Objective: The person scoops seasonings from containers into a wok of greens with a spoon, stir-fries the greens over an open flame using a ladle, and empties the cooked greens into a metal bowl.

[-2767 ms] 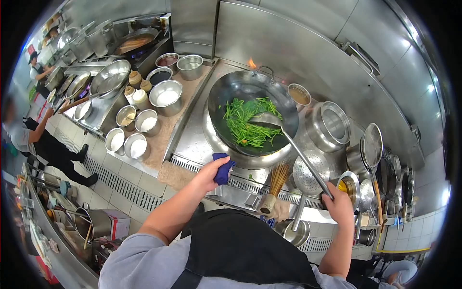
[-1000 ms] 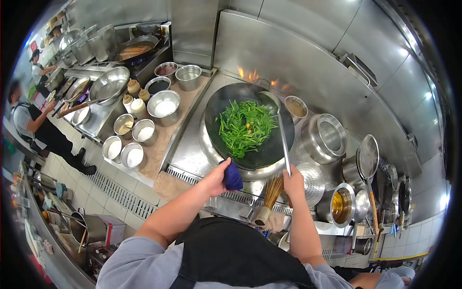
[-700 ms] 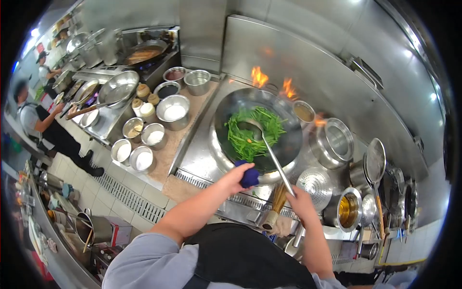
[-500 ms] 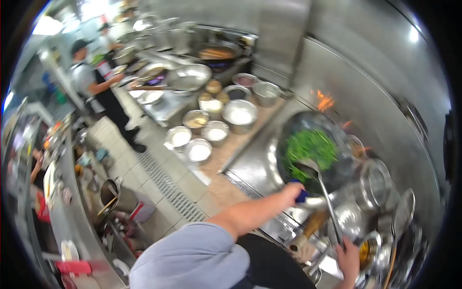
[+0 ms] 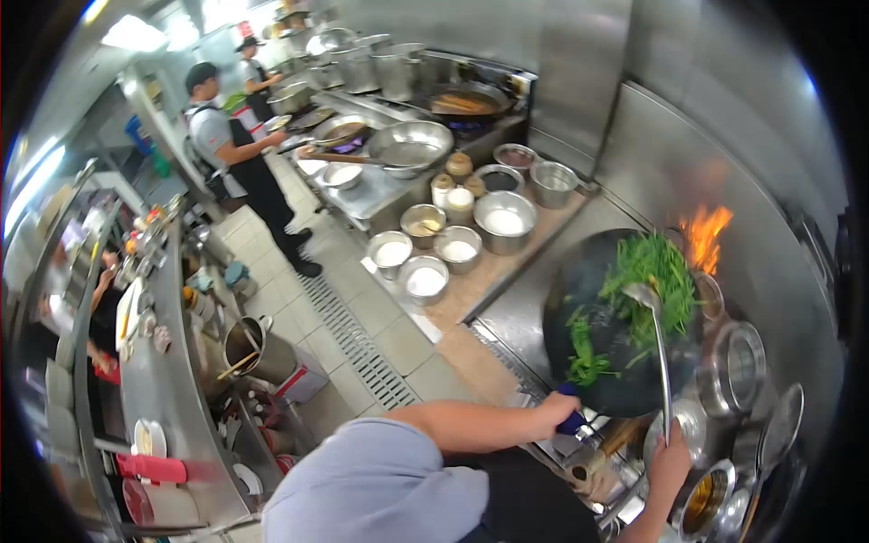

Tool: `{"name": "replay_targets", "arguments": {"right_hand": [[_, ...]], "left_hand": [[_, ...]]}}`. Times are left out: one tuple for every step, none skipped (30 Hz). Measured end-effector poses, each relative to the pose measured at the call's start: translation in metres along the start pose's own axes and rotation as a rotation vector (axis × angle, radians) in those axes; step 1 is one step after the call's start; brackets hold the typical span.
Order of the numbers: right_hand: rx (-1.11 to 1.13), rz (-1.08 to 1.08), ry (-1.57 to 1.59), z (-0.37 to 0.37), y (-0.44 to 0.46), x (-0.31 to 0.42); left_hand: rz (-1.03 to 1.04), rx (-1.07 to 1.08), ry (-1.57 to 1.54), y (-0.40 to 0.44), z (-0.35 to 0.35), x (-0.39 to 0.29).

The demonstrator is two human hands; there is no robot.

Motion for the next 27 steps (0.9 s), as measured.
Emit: {"name": "replay_targets", "arguments": {"right_hand": [[-0.032,-0.011,0.033,-0.006,-0.006,-0.003],[-0.005,0.023,0.044,-0.019,-0.012,0.001],[-0.046,-0.047,0.105,-0.019,-0.018,-0.013],[0.040,0.009,0.270,-0.037,-0.018,-0.008],[0.011,-0.044,0.368,-0.038,-0.023,-0.017],[0.041,-0.051,0.407,-0.047,-0.027,-0.017],[-0.031,-0.153,0.376,-0.040,-0.032,-0.030],[0.215,0.066,0.395,-0.071,-0.035,-0.013],[0.224,0.058,0.353,-0.079,-0.039,-0.015],[0.190,-0.009,0.344,-0.080,-0.044,-0.024],[0.152,-0.079,0.337,-0.080,-0.048,-0.032],[0.152,-0.100,0.377,-0.081,-0.047,-0.034],[0.228,-0.047,0.367,-0.078,-0.041,-0.036],[0.204,-0.066,0.325,-0.069,-0.034,-0.034],[0.180,-0.087,0.282,-0.059,-0.025,-0.029],[0.209,0.001,0.197,-0.052,-0.013,-0.017],[0.236,0.084,0.110,-0.044,-0.006,-0.005],[0.228,0.099,0.115,-0.029,-0.007,0.002],[0.131,0.086,0.053,-0.014,-0.007,0.006],[0.038,0.072,-0.012,-0.007,-0.008,0.008],[0.026,0.075,-0.014,-0.012,-0.012,0.006],[0.018,0.073,0.049,-0.021,-0.019,0.003],[0.017,0.068,0.114,-0.030,-0.024,-0.001],[0.013,0.072,0.193,-0.037,-0.031,-0.010],[0.029,0.068,0.192,-0.047,-0.039,-0.017],[0.071,0.083,0.251,-0.058,-0.045,-0.023],[0.105,0.091,0.305,-0.065,-0.045,-0.029]], "left_hand": [[-0.148,-0.026,-0.117,-0.025,0.000,0.000],[-0.172,-0.050,-0.089,-0.027,-0.003,0.007],[-0.135,-0.045,-0.024,-0.016,-0.005,0.014],[-0.113,0.003,-0.044,-0.026,0.002,0.003],[-0.058,0.117,-0.125,-0.018,0.009,-0.003],[-0.045,0.132,-0.196,-0.027,0.020,-0.021],[-0.061,0.139,-0.234,-0.015,0.026,-0.032],[-0.096,0.136,-0.243,-0.017,0.029,-0.043],[-0.112,0.130,-0.260,-0.025,0.031,-0.057],[-0.129,0.159,-0.256,-0.041,0.030,-0.068],[-0.142,0.186,-0.252,-0.058,0.033,-0.081],[-0.151,0.136,-0.233,-0.069,0.037,-0.090],[-0.134,0.143,-0.222,-0.065,0.037,-0.095],[-0.124,0.147,-0.204,-0.053,0.036,-0.098],[-0.113,0.154,-0.186,-0.038,0.032,-0.094],[-0.072,0.163,-0.182,-0.023,0.025,-0.084],[-0.084,0.164,-0.162,-0.011,0.016,-0.068],[-0.066,0.118,-0.119,-0.003,0.003,-0.049],[-0.034,0.081,-0.079,0.006,-0.007,-0.037],[-0.115,0.040,0.019,0.016,-0.019,-0.027],[-0.197,-0.006,0.113,0.020,-0.029,-0.019],[-0.212,-0.076,0.145,0.001,-0.024,-0.020],[-0.209,-0.074,0.144,-0.015,-0.012,-0.030],[-0.162,-0.028,0.054,-0.030,0.001,-0.041],[-0.120,0.013,-0.041,-0.040,0.012,-0.050],[-0.109,0.011,-0.097,-0.040,0.025,-0.062],[-0.078,0.152,-0.101,-0.016,0.024,-0.066]]}}
Point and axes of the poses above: each hand's wrist, its own y-axis towards the middle knuckle, its own z-axis out of the palm, x = y × z, the point moved 1 cm from there along y, towards the middle knuckle, and after that the axes turned 8 degrees about -z, right-handed, at the moved point
